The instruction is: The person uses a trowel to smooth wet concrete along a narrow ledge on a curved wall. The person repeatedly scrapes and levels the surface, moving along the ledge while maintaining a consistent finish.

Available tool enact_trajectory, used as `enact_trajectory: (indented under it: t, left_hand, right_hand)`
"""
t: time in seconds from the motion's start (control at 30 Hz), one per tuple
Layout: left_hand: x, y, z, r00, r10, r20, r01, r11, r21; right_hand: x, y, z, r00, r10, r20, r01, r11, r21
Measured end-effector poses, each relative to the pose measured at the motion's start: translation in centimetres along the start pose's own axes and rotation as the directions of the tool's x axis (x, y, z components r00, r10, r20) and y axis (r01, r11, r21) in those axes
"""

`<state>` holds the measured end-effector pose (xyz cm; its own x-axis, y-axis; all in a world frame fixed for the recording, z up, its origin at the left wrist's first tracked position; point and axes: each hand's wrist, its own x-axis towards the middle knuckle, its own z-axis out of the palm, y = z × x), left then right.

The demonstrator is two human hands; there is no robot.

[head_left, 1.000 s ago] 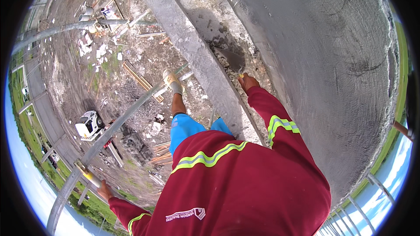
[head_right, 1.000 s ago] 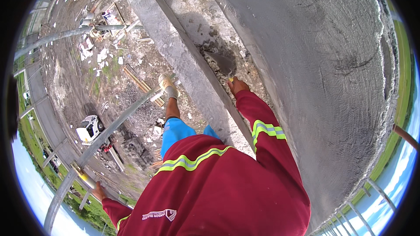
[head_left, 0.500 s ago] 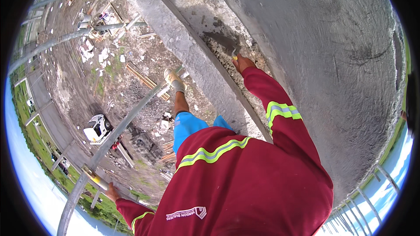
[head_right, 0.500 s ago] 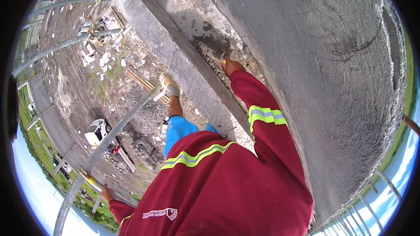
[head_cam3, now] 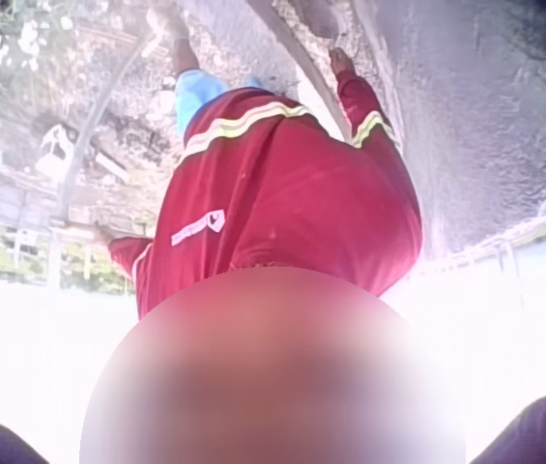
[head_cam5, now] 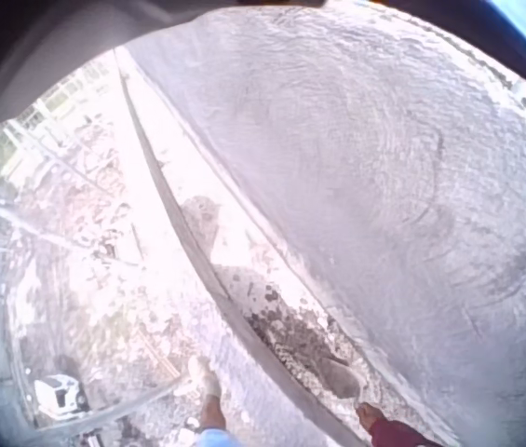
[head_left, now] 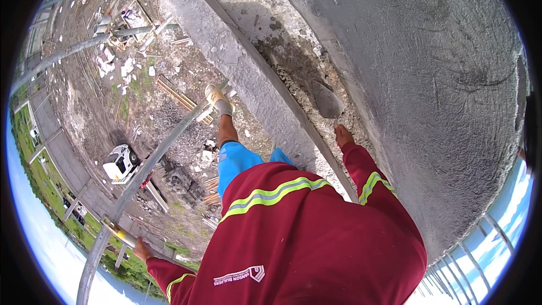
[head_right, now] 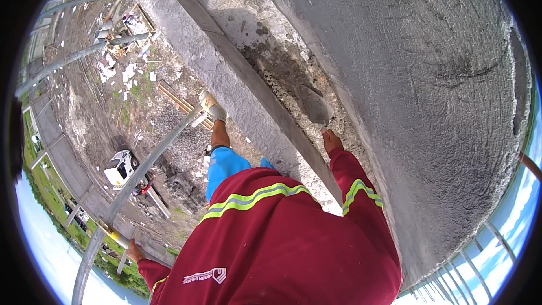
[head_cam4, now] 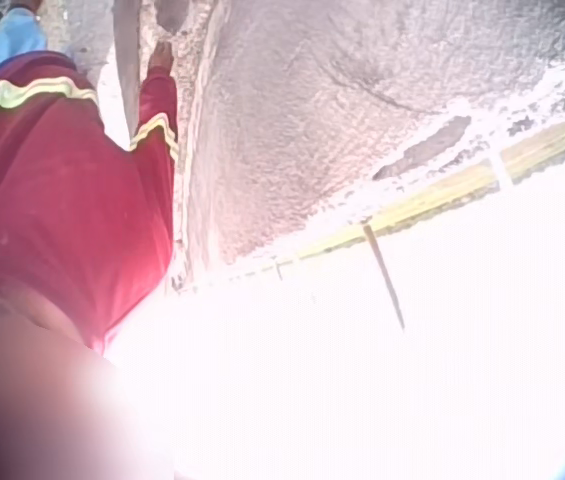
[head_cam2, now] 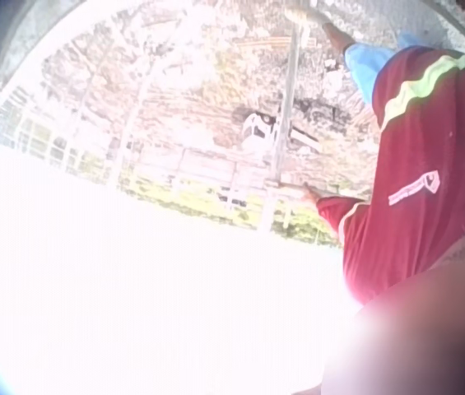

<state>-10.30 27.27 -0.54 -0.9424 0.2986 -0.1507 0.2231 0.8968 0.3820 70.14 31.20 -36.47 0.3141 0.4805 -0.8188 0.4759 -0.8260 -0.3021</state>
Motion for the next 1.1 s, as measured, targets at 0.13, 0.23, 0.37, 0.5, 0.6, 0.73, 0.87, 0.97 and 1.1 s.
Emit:
enact_trajectory:
  t: [0.13,0.23,0.37,0.5,0.6,0.73,0.87,0.97,1.1]
  left_hand:
    - [-0.1,0.0,-0.2,1.0,-0.017,0.004,0.017,1.0,0.026]
    - [-0.6,0.5,-0.2,1.0,-0.017,-0.021,0.017,0.999,0.028]
    - [-1.0,1.0,0.2,1.0,0.011,-0.022,-0.01,0.999,0.043]
    - [-0.6,0.6,0.1,1.0,-0.008,-0.022,0.009,0.998,0.058]
    - [0.0,-0.2,-0.2,1.0,-0.024,0.004,0.023,0.997,0.07]
    - [0.5,-0.6,-0.3,1.0,-0.002,-0.007,0.002,0.999,0.037]
    - [0.3,-0.4,-0.2,1.0,-0.029,-0.005,0.029,0.999,0.045]
    - [0.1,-0.2,-0.3,1.0,0.012,-0.024,-0.011,0.998,0.064]
    - [0.2,-0.3,-0.3,1.0,0.0,-0.028,0.002,0.998,0.058]
  right_hand:
    - [0.3,-1.9,2.4,0.992,-0.057,-0.115,0.058,0.998,0.009]
    - [0.3,-4.5,3.4,0.985,-0.14,-0.096,0.138,0.99,-0.031]
    - [-1.0,-5.9,3.3,0.966,-0.208,-0.155,0.18,0.967,-0.178]
    - [-0.8,-6.8,2.2,0.974,-0.179,-0.137,0.146,0.964,-0.223]
    - [1.9,-9.0,1.6,0.983,-0.18,0.037,0.183,0.946,-0.266]
    - [5.5,-11.9,1.1,0.964,-0.256,0.076,0.266,0.946,-0.186]
    - [5.9,-12.0,0.6,0.948,-0.3,0.109,0.316,0.926,-0.208]
    - [5.7,-11.9,0.3,0.928,-0.346,0.137,0.368,0.907,-0.206]
    - [7.4,-14.4,-0.6,0.958,-0.002,0.288,0.004,1.0,-0.007]
